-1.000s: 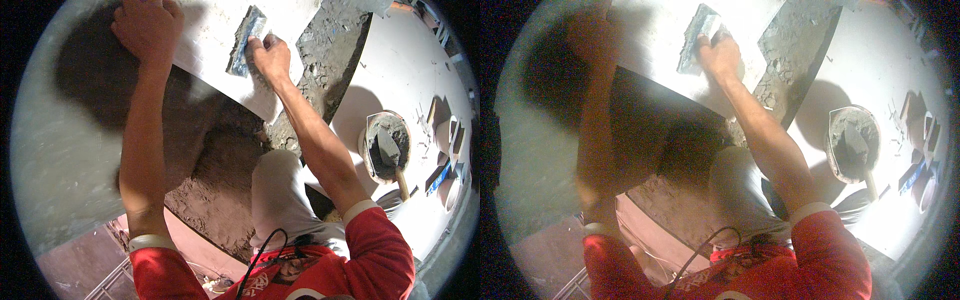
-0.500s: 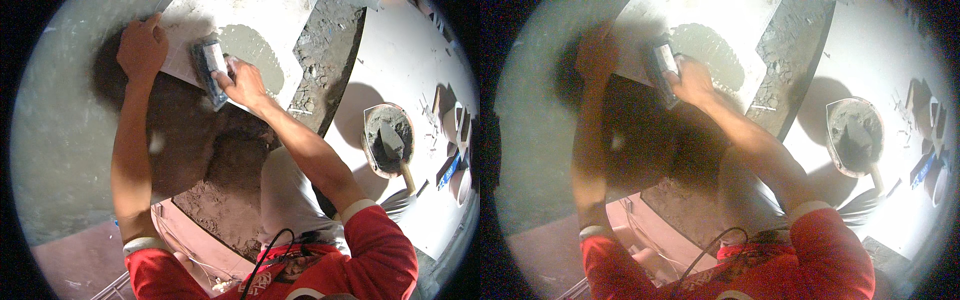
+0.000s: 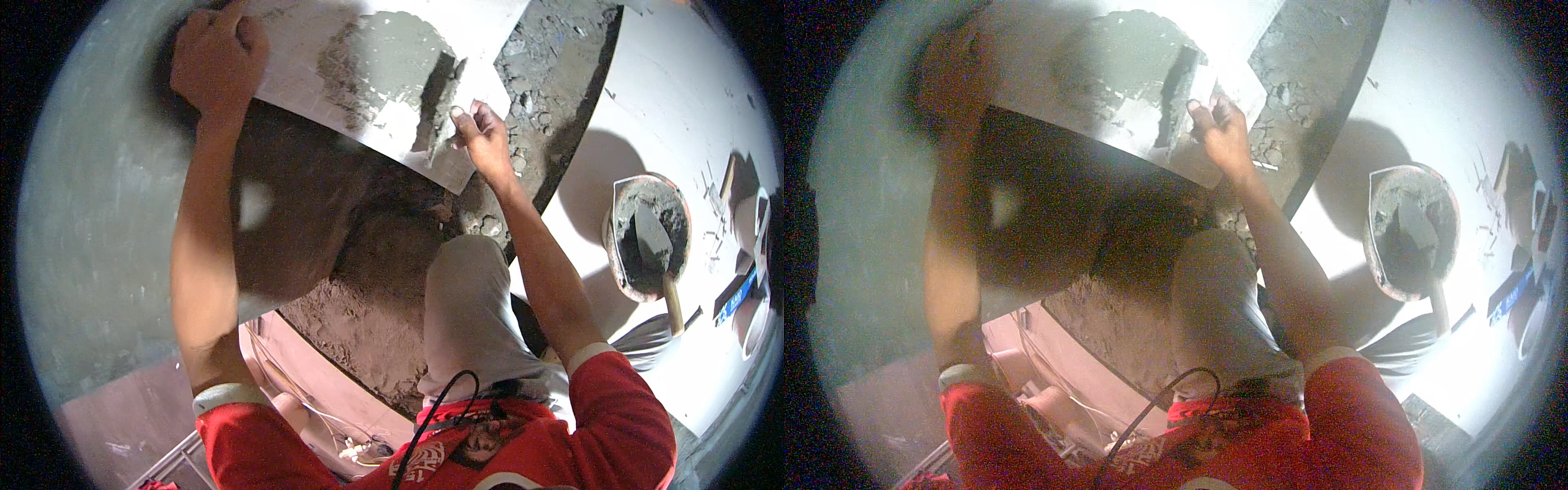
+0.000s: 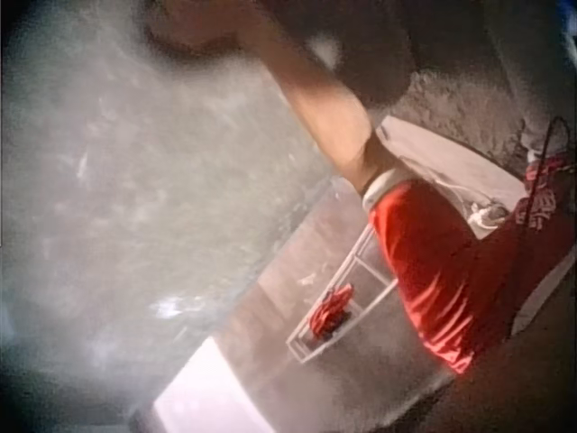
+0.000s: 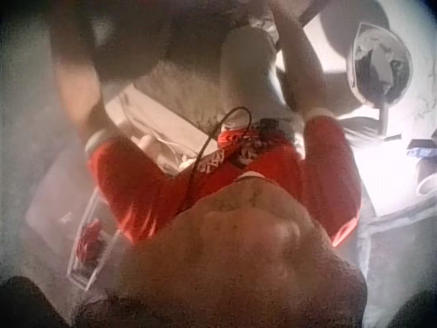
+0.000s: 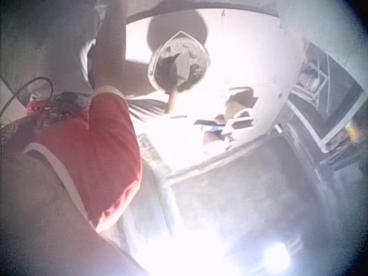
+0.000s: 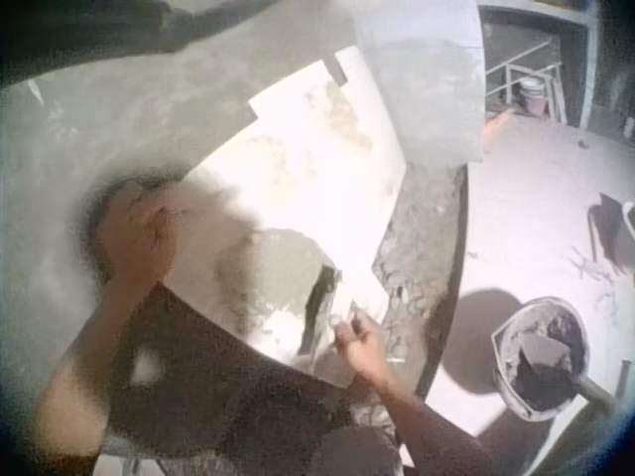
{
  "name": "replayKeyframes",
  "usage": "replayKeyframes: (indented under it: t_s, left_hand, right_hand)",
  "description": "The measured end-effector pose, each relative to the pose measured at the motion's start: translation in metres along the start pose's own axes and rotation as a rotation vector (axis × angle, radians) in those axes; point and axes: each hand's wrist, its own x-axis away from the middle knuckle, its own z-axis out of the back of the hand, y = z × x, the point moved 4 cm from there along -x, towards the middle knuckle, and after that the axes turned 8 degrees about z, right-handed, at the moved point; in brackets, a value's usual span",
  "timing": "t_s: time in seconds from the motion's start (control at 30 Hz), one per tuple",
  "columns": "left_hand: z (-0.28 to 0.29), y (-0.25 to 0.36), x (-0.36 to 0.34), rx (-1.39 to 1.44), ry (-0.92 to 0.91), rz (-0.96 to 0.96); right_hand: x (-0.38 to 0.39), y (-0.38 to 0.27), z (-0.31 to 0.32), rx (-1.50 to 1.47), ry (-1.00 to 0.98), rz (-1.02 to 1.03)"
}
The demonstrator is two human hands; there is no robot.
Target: The person scoops cement from a bucket and spreads it onto the back of a large floor tile using a trowel. They then flip the tile, place it on the floor, and tap it into position with a rubber mallet.
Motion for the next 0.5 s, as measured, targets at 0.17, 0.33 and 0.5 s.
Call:
replayKeyframes:
  t_s: [0.17,0.33,0.5]
  left_hand:
    - [0.019,0.006,-0.002,0.251,-0.032,0.117]
    - [0.024,0.012,-0.003,0.277,0.052,0.168]
    - [0.017,0.01,-0.002,0.231,0.015,0.166]
  right_hand:
    - [-0.038,-0.073,-0.05,0.708,-0.033,0.596]
    - [-0.058,-0.115,-0.098,0.921,-0.104,0.863]
    - [-0.116,-0.108,-0.078,1.04,0.081,0.676]
